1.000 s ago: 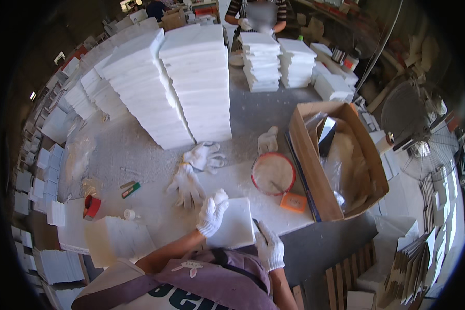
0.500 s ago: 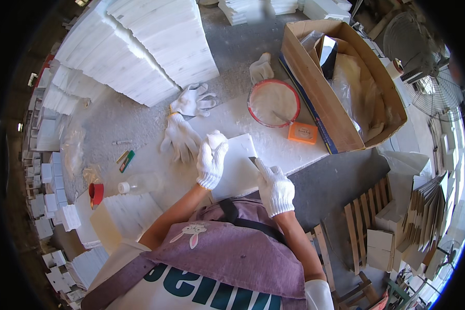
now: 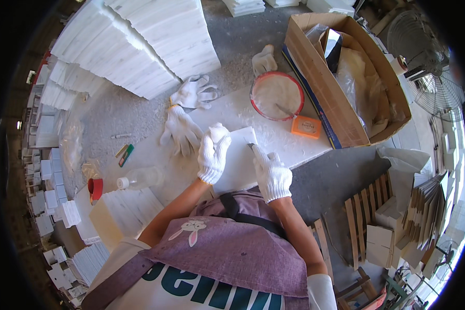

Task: The person uses a utility knife to trim the edges of white foam sheets on a workbench. They repeatedly pick up sheets, cut along the edges, and place the trimmed pieces into a cardboard box. Another worker is visible in the background handling similar foam sheets.

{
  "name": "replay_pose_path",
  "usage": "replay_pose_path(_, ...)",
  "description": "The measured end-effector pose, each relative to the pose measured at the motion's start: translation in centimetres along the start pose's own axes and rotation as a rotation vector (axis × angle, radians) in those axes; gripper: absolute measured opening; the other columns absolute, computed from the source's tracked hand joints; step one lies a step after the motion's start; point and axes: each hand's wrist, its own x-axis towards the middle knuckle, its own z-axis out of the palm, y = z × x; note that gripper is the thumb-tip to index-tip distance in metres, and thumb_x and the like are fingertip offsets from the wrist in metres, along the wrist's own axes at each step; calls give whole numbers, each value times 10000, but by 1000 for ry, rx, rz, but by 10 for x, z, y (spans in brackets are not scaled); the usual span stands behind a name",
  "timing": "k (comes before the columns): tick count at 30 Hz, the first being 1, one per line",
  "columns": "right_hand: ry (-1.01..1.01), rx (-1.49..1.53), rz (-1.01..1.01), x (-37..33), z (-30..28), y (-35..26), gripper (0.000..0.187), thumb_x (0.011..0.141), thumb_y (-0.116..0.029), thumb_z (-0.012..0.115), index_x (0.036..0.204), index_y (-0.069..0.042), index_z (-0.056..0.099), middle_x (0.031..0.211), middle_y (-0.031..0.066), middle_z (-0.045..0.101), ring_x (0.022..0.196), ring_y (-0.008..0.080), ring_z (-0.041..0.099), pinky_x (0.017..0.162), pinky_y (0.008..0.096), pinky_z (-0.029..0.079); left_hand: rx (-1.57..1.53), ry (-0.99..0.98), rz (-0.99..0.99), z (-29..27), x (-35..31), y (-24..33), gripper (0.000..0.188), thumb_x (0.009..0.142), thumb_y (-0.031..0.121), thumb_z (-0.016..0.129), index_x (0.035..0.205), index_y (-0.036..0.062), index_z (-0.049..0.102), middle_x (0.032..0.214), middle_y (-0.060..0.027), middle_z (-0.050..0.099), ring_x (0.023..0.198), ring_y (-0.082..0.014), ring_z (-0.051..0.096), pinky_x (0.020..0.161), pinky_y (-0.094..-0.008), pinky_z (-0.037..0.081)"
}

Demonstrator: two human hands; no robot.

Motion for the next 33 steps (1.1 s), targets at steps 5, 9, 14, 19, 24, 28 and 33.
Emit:
replay_pose_path(5, 42, -29, -15, 3, 6, 2, 339, 919, -236, 619, 1255, -225, 661, 803, 129, 608, 688, 332, 634, 605, 443, 516, 46, 11, 48, -2, 2, 6, 410, 864, 127, 757, 1228, 41, 589, 1018, -98, 691, 894, -213, 671, 803, -336, 540)
replay_pose_path(9, 40, -44, -24, 6, 10, 5, 351, 916, -254, 618, 1266, -250, 646, 847, 132, 610, 666, 333, 642, 573, 452, 525, 54, -15, 12, -4, 4, 13, 409, 865, 127, 756, 1227, 38, 587, 1021, -100, 687, 897, -208, 668, 803, -331, 541)
replay_pose_path(14, -75, -122, 16, 5, -4, -5, 344, 924, -238, 602, 1265, -230, 647, 832, 145, 608, 696, 350, 642, 603, 452, 525, 20, -13, 17, -4, 4, 12, 410, 865, 114, 754, 1229, 35, 583, 1012, -98, 679, 894, -206, 663, 801, -325, 542)
replay_pose_path(19, -86, -81, 6, 3, -6, 0, 348, 935, -246, 576, 1277, -221, 634, 855, 167, 606, 707, 365, 644, 616, 462, 526, 45, -17, 44, -5, 4, 7, 404, 868, 85, 745, 1233, 32, 581, 1015, -96, 681, 911, -211, 663, 823, -333, 538)
replay_pose_path(24, -72, -85, -47, 14, 4, 6, 350, 955, -237, 530, 1301, -220, 575, 903, 195, 618, 697, 389, 658, 598, 478, 542, 10, -5, 25, -2, 2, 5, 413, 868, 103, 746, 1239, 29, 581, 1019, -104, 682, 932, -224, 663, 832, -340, 530)
replay_pose_path(28, -208, -147, -12, 5, -12, -4, 353, 955, -237, 523, 1305, -222, 569, 895, 183, 615, 705, 394, 656, 604, 480, 541, 24, -9, 16, -3, 3, 8, 419, 863, 119, 753, 1236, 28, 586, 1028, -104, 684, 931, -234, 664, 830, -338, 529)
replay_pose_path(33, -154, -71, -61, 3, -12, 5, 374, 955, -232, 520, 1328, -227, 553, 884, 182, 612, 670, 388, 654, 567, 477, 537, 72, -17, 69, -6, 6, 10, 405, 857, 106, 757, 1219, 25, 597, 1032, -103, 686, 914, -221, 667, 817, -330, 532)
